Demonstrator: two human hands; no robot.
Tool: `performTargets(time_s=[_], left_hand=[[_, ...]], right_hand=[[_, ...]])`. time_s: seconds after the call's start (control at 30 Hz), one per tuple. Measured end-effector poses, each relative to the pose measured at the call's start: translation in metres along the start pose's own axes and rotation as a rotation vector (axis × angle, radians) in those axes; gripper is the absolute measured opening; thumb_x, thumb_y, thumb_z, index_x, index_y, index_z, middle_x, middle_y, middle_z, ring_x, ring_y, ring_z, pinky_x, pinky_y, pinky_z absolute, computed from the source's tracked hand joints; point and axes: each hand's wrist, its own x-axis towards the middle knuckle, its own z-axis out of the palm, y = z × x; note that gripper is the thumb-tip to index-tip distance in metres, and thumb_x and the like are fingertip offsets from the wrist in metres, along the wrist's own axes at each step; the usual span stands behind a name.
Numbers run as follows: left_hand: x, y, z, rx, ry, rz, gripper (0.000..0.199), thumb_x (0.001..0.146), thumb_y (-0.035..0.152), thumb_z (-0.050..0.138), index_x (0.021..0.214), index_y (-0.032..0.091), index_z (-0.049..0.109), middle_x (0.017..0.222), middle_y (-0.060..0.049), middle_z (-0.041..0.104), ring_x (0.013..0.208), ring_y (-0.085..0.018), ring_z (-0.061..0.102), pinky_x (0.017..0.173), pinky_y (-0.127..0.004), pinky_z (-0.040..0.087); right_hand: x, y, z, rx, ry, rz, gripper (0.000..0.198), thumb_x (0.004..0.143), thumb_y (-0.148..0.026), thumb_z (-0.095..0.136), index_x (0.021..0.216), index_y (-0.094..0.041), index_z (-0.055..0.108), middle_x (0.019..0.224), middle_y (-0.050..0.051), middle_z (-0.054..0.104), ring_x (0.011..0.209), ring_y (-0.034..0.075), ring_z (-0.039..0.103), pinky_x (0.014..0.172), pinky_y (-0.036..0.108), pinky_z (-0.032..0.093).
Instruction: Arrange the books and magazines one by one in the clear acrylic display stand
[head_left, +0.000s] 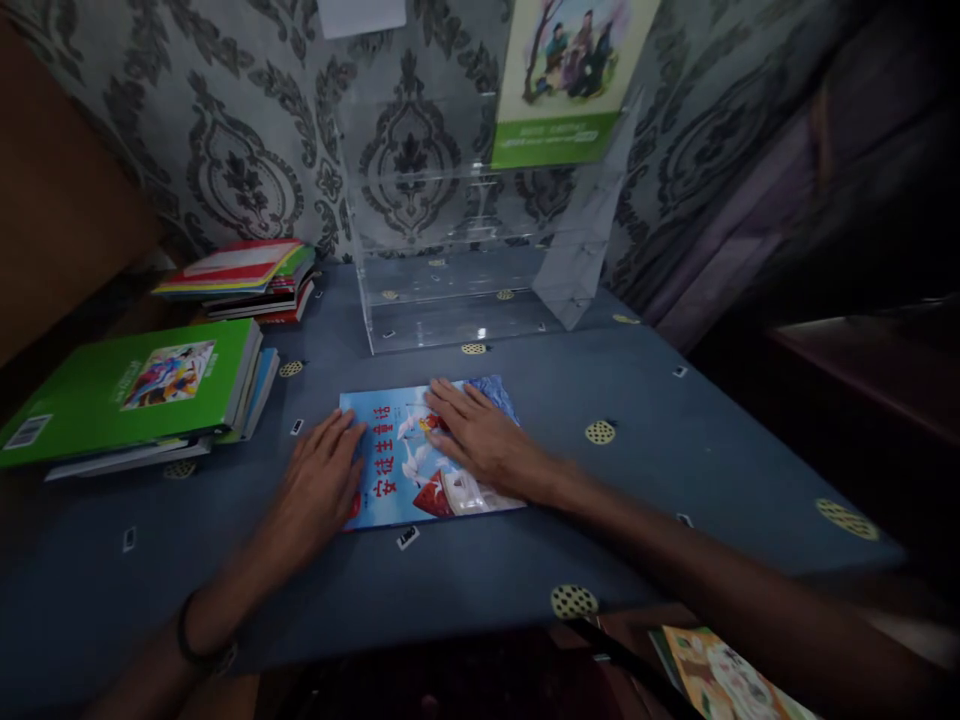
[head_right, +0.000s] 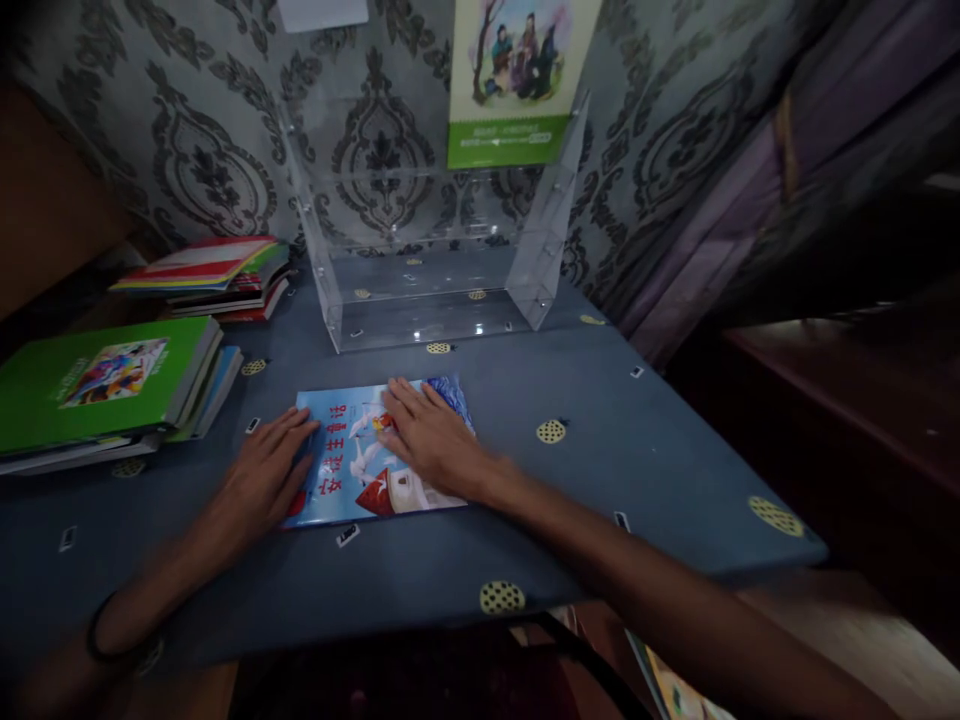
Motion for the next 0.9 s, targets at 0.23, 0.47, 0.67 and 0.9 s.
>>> performTargets(time_s=[0.23,0.47,0.67,0.9], left_hand=[[0.007,0.001,0.0,0.031,-0.034,0.021,0.038,0.104,0.032,0.037,0.128,0.015,0.06,0.135,-0.019,0.065,0.131,-0.034,0.058,0.108,-0.057,0.048],[0.062,0.022,0.016,-0.073,-0.194,0.153,0.044,0.107,0.035,0.037,0.139,0.012,0.054,0.148,-0.018,0.057,0.145,-0.031,0.045,0.117,-0.054,0.042],[0.115,0.057,0.044,-0.109,-0.191,0.25,0.04,0.105,0.035,0.045,0.14,0.019,0.055,0.154,-0.016,0.049,0.151,-0.033,0.036,0.119,-0.059,0.038],[0.132,0.074,0.053,-0.167,-0.211,0.25,0.041,0.104,0.036,0.049,0.14,0.02,0.06,0.158,-0.017,0.041,0.153,-0.039,0.028,0.121,-0.063,0.032]], right_hand=[[-0.026,0.044,-0.037,0.227,0.082,0.149,0.054,0.102,-0.057,0.041,0.145,-0.027,0.056,0.156,0.008,0.051,0.148,0.032,0.041,0.125,0.067,0.015],[-0.021,0.059,-0.045,0.787,0.221,0.252,0.062,0.096,-0.069,0.049,0.141,-0.028,0.06,0.139,0.007,0.067,0.136,0.029,0.057,0.121,0.058,0.034],[-0.02,0.066,-0.05,0.971,0.193,0.258,0.057,0.1,-0.061,0.049,0.143,-0.023,0.056,0.142,0.009,0.065,0.135,0.025,0.058,0.124,0.053,0.031],[-0.022,0.06,-0.056,0.965,0.172,0.222,0.052,0.105,-0.054,0.044,0.144,-0.021,0.055,0.151,0.009,0.057,0.142,0.024,0.051,0.126,0.051,0.029]])
